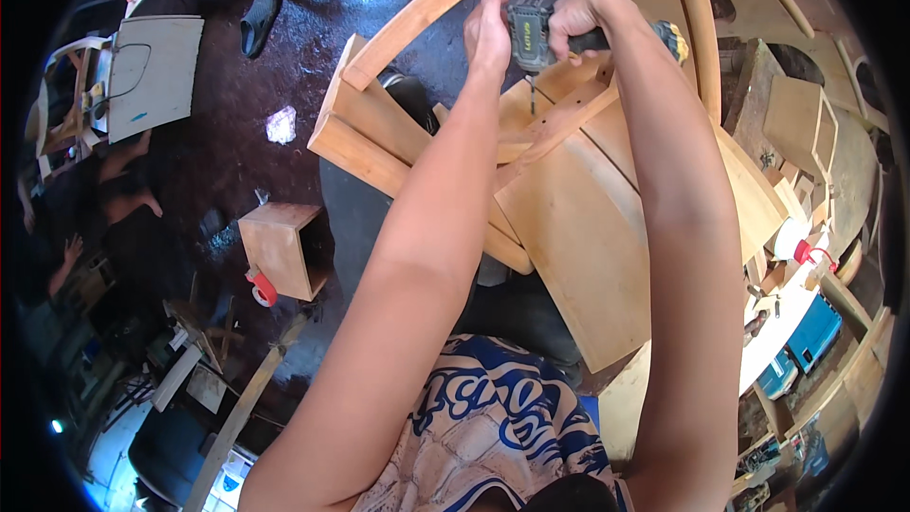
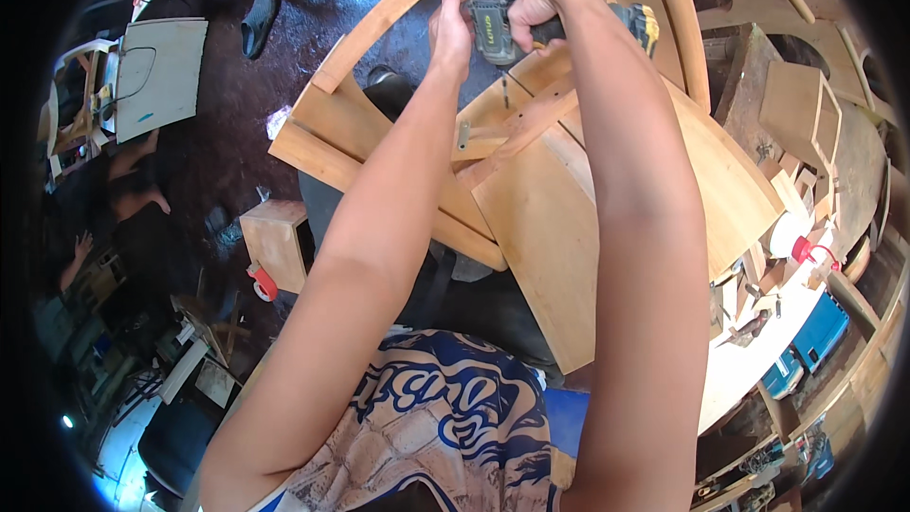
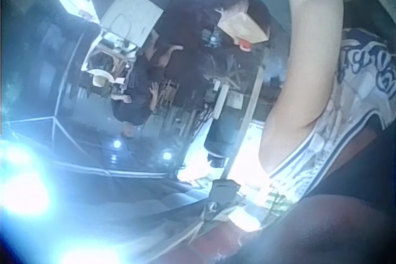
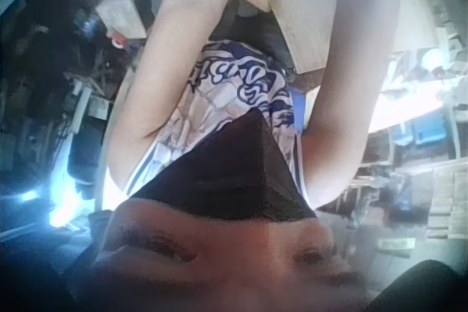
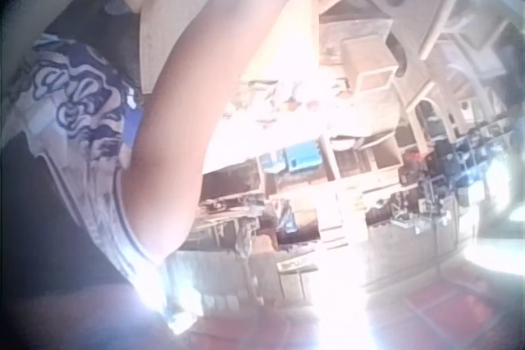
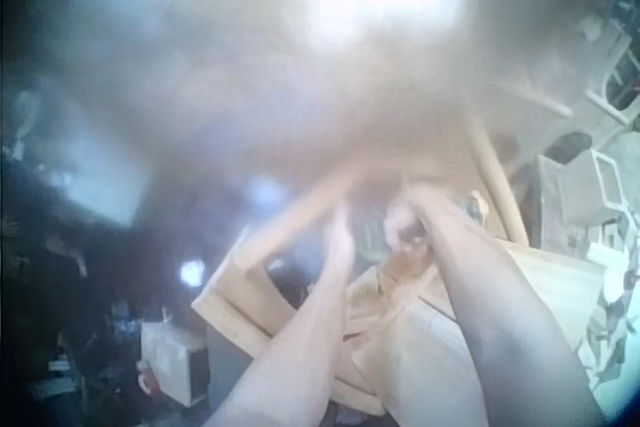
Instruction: The person assembles a wooden chair by using a power drill to drive screws into the frame, applying wood glue to a small wooden block, and using a chisel to shape the wood.
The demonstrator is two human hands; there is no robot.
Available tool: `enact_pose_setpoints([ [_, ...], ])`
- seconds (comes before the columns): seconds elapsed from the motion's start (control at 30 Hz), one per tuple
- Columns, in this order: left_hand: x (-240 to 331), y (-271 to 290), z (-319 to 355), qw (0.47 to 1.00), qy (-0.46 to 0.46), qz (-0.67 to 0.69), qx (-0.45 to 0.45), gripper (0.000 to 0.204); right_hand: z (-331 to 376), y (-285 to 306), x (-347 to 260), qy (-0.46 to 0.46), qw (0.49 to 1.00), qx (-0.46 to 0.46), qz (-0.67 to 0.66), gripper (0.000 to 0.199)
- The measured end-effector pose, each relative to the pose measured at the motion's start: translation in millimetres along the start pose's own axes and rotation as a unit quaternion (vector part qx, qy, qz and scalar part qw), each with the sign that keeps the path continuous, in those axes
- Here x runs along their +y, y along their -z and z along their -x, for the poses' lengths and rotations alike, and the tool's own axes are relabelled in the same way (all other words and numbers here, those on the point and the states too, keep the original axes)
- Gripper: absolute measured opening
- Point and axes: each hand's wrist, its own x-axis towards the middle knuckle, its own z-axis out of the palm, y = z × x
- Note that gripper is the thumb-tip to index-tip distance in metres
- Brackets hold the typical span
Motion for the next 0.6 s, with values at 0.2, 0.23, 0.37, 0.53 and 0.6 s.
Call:
enact_pose_setpoints([
  [0.2,-4.1,0.0,-10.6,0.993,-0.028,-0.116,0.0,0.043,74.9,-3.0,27.9,0.083,0.99,0.104,0.051,0.012],
  [0.23,-4.0,-3.1,-8.6,0.993,-0.03,-0.113,-0.011,0.043,96.0,-8.6,32.8,0.076,0.99,0.109,0.046,0.012],
  [0.37,11.7,-2.6,20.5,0.998,-0.019,-0.034,-0.058,0.028,196.8,-49.7,49.0,0.172,0.925,0.33,0.074,0.026],
  [0.53,39.7,-25.3,136.7,0.979,-0.108,-0.02,-0.174,0.027,356.3,-163.0,150.3,0.248,0.824,0.509,-0.002,0.049],
  [0.6,48.2,-35.8,185.0,0.954,-0.186,-0.023,-0.234,0.023,399.7,-228.2,218.6,0.27,0.764,0.582,-0.063,0.061],
])
